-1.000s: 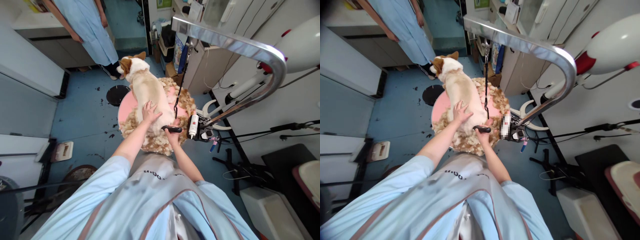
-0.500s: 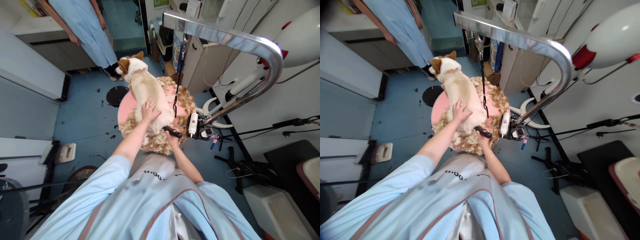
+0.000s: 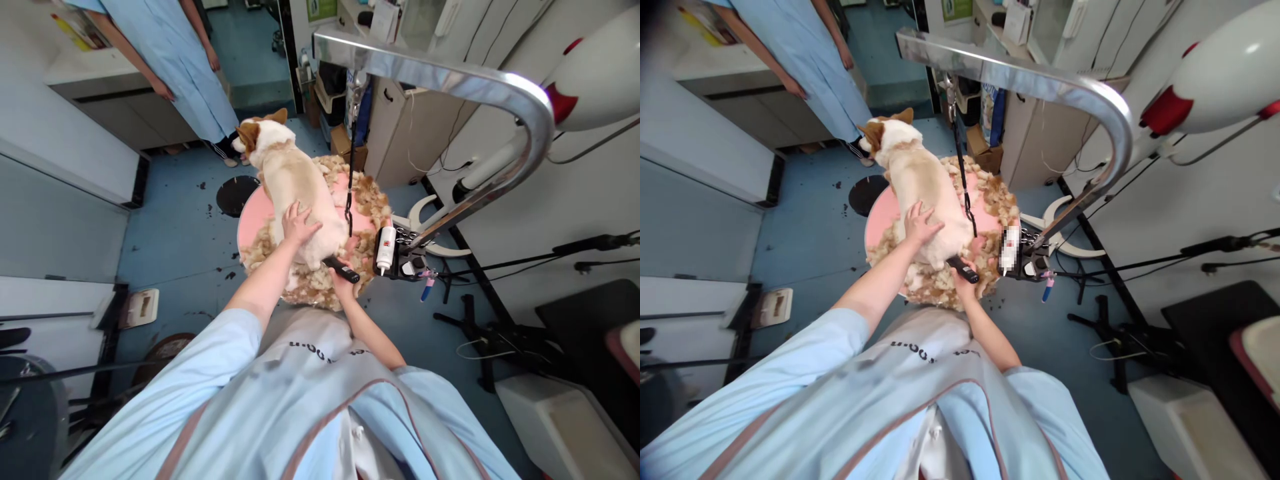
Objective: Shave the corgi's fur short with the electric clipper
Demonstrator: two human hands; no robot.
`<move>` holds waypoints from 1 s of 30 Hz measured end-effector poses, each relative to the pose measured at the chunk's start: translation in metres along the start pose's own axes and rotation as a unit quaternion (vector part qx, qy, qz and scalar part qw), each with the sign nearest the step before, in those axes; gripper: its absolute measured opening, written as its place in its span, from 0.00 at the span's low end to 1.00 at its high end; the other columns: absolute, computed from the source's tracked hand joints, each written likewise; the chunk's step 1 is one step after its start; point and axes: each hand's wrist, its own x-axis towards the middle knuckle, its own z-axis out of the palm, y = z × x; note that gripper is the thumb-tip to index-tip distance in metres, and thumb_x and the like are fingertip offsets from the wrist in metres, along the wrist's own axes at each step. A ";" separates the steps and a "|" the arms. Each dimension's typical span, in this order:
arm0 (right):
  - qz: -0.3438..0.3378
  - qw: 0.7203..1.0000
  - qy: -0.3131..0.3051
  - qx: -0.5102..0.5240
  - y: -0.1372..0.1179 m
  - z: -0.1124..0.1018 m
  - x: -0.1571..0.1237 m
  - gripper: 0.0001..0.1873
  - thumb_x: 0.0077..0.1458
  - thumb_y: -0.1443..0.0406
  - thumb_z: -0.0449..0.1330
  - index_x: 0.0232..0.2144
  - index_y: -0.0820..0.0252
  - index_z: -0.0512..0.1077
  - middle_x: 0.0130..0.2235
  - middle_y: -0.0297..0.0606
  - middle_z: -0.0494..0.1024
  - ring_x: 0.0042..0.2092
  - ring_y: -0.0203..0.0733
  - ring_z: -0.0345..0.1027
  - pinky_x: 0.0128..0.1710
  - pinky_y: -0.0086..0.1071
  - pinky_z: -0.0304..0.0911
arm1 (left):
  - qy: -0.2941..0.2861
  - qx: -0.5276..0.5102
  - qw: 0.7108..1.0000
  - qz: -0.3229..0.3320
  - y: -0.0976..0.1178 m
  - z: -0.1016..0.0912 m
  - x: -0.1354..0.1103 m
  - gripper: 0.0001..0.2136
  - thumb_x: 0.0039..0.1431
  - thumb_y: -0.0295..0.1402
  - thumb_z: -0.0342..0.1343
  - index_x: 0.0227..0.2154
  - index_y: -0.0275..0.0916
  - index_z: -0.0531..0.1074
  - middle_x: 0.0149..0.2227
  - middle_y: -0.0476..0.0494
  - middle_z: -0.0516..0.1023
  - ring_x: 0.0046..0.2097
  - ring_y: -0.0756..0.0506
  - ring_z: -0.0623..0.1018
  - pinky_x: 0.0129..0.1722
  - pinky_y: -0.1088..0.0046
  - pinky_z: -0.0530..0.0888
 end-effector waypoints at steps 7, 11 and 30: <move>0.003 1.000 0.023 -0.002 0.009 0.000 -0.006 0.22 0.52 0.57 0.62 0.46 0.55 0.61 0.52 0.46 0.73 0.52 0.46 0.71 0.60 0.48 0.62 | -0.005 0.008 1.000 -0.006 -0.001 0.000 0.001 0.29 0.50 0.49 0.65 0.54 0.42 0.77 0.68 0.38 0.61 0.68 0.34 0.61 0.68 0.56 0.57; 0.006 1.000 0.006 -0.003 0.011 0.006 -0.006 0.21 0.51 0.57 0.62 0.44 0.56 0.61 0.50 0.46 0.73 0.53 0.46 0.69 0.59 0.46 0.63 | -0.008 0.006 1.000 -0.008 0.000 -0.001 0.000 0.29 0.50 0.49 0.65 0.54 0.42 0.77 0.68 0.39 0.61 0.68 0.34 0.60 0.68 0.56 0.56; -0.009 1.000 -0.005 -0.013 -0.015 -0.009 0.017 0.23 0.50 0.54 0.64 0.44 0.58 0.65 0.49 0.48 0.76 0.52 0.46 0.72 0.59 0.45 0.63 | -0.013 0.005 1.000 -0.010 0.004 -0.006 -0.004 0.29 0.51 0.50 0.64 0.55 0.44 0.77 0.69 0.41 0.59 0.68 0.34 0.59 0.67 0.56 0.57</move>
